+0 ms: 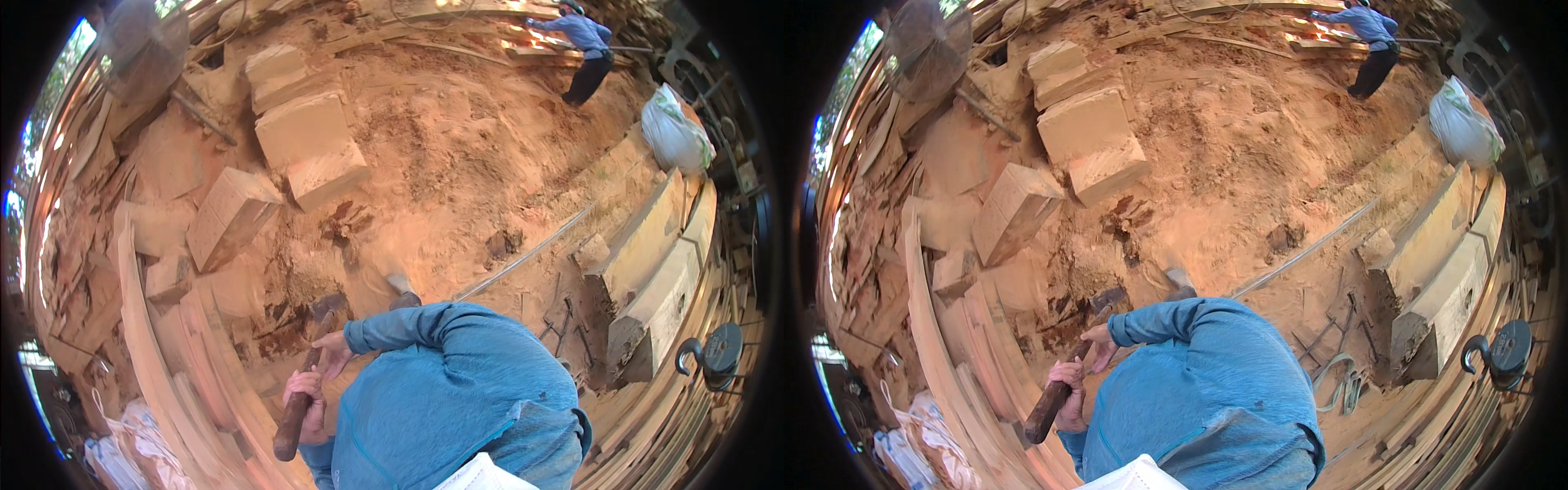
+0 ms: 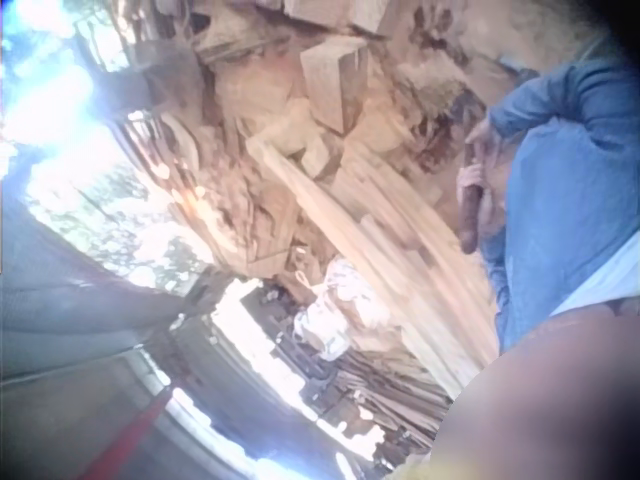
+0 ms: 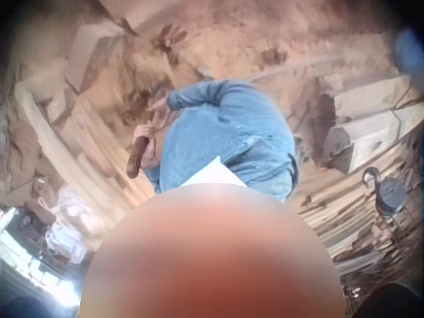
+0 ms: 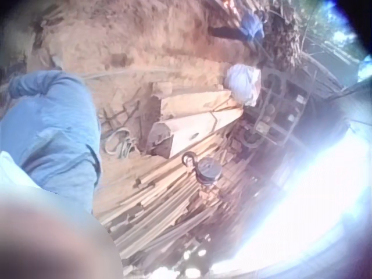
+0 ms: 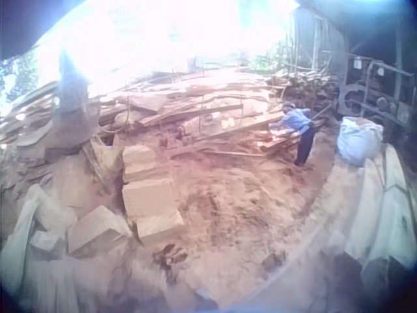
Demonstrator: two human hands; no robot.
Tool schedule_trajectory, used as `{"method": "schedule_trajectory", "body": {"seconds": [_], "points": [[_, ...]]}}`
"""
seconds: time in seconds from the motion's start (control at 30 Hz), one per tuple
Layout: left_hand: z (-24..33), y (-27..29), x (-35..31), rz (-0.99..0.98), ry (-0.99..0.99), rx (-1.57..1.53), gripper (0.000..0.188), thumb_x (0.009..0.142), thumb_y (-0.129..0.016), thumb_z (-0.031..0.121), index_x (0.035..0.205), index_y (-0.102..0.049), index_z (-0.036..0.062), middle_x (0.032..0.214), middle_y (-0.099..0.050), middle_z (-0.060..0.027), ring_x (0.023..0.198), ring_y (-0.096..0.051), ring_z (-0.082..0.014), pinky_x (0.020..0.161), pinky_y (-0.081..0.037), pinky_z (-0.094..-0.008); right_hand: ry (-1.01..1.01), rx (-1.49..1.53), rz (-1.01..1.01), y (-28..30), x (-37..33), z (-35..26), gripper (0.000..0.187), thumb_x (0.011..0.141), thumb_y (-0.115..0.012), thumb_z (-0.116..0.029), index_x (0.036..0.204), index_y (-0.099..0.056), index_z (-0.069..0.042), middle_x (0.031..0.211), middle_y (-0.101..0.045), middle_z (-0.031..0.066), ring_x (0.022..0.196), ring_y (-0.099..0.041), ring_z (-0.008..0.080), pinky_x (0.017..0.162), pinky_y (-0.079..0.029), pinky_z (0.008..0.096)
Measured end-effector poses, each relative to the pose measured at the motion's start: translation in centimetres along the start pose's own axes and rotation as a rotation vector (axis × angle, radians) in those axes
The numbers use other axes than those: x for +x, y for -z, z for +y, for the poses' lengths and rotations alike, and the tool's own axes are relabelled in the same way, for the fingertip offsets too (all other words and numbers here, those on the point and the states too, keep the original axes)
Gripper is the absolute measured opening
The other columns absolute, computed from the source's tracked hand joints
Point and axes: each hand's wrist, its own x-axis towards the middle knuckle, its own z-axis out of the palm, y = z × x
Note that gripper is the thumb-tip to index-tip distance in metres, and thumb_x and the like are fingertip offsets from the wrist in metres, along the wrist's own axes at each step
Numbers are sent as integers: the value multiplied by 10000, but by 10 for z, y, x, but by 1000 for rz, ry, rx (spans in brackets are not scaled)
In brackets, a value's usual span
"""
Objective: The person uses a long-handled shovel to sweep and gather sawdust and wood debris on the floor of a woodworking shop. The worker repeatedly scoops material into a central pile while navigating around stacked lumber and bags.
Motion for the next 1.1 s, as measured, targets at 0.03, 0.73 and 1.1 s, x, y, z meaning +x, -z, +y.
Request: {"method": "schedule_trajectory", "body": {"seconds": [0.03, 0.73, 1.1], "points": [[-17, -8, 10, 32, 13, 28, 387, 972, -480, 98, 1207, -283, -138, 851, -506, -81, 707, -572, -162, 673, -557, -308, -83, 243, -91, 2, 9, -5, 529, 969, -451, -345, 1238, -423, 109, 1274, -464, 344, 1043, -590, 439, 869, -530, 517], [-72, -45, -24, 111, 160, 381, 554, 970, -408, 97, 1406, -124, -92, 1048, -389, -132, 809, -515, -167, 683, -539, -296, 501, 724, 234, 82, -22, -55, 165, 900, -467, -101, 777, -536, -14, 684, -572, 127, 576, -552, 244, 585, -500, 376], [-21, -40, 86, 382, 104, 437, 409, 950, -459, 94, 1279, -289, -81, 1067, -437, -152, 763, -525, -137, 595, -548, -238, 568, 722, 402, 175, -43, -98, 181, 825, -548, -143, 692, -501, -30, 621, -525, 118, 613, -561, 306, 695, -506, 482]]}}
